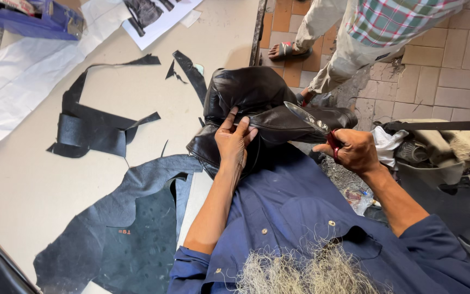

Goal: The person cuts a large sheet of black leather into rectangular pieces using red-handled shears on a white worktable. They trim edges, fold and reposition the leather, and briefly handle a black leather boot before resuming cutting.

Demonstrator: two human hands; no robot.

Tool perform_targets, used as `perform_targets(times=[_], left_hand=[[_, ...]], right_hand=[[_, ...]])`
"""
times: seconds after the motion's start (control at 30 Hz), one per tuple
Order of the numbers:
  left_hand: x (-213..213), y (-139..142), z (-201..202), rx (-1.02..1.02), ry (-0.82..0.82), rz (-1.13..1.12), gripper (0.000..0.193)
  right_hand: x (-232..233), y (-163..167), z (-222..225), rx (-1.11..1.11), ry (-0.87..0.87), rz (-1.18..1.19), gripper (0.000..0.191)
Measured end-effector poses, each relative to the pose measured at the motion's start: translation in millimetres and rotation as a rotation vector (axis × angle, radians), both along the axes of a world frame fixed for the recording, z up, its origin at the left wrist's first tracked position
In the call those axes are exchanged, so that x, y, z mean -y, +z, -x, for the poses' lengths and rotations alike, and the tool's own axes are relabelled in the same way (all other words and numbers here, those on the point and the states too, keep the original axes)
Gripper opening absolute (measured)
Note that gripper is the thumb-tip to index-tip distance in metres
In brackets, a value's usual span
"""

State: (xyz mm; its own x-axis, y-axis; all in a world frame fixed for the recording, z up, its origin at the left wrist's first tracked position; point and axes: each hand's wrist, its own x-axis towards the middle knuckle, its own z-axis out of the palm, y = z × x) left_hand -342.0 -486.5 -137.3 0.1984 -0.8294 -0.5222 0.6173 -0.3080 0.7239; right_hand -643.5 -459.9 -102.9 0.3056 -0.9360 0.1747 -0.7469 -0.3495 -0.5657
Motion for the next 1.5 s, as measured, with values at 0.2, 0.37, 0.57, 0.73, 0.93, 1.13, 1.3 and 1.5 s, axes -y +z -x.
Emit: perform_targets(times=[0.2,0.37,0.57,0.73,0.93,1.13,1.3,1.5], left_hand=[[2,5,4,-0.036,0.02,-0.016,0.06],[6,8,11,-0.092,0.054,-0.031,0.059],[10,14,20,-0.116,0.044,-0.015,0.061],[10,20,23,-0.122,0.035,-0.01,0.061],[11,27,25,-0.13,0.034,-0.017,0.06],[10,27,27,-0.113,0.037,-0.026,0.056],[7,17,44,0.085,-0.063,0.041,0.045],[-1,33,77,0.402,-0.372,0.386,0.027]], right_hand=[[-20,-13,5,-0.099,0.094,0.055,0.051],[-44,-22,3,0.023,0.21,0.053,0.034],[-61,-21,6,0.019,0.136,-0.026,0.032],[-63,-16,9,-0.025,0.097,-0.053,0.035],[-63,-12,5,-0.03,0.155,-0.046,0.031],[-59,-10,4,-0.082,0.166,-0.083,0.037],[-61,-9,0,-0.102,0.177,-0.037,0.03],[-58,-19,5,-0.168,0.255,-0.054,0.024]])
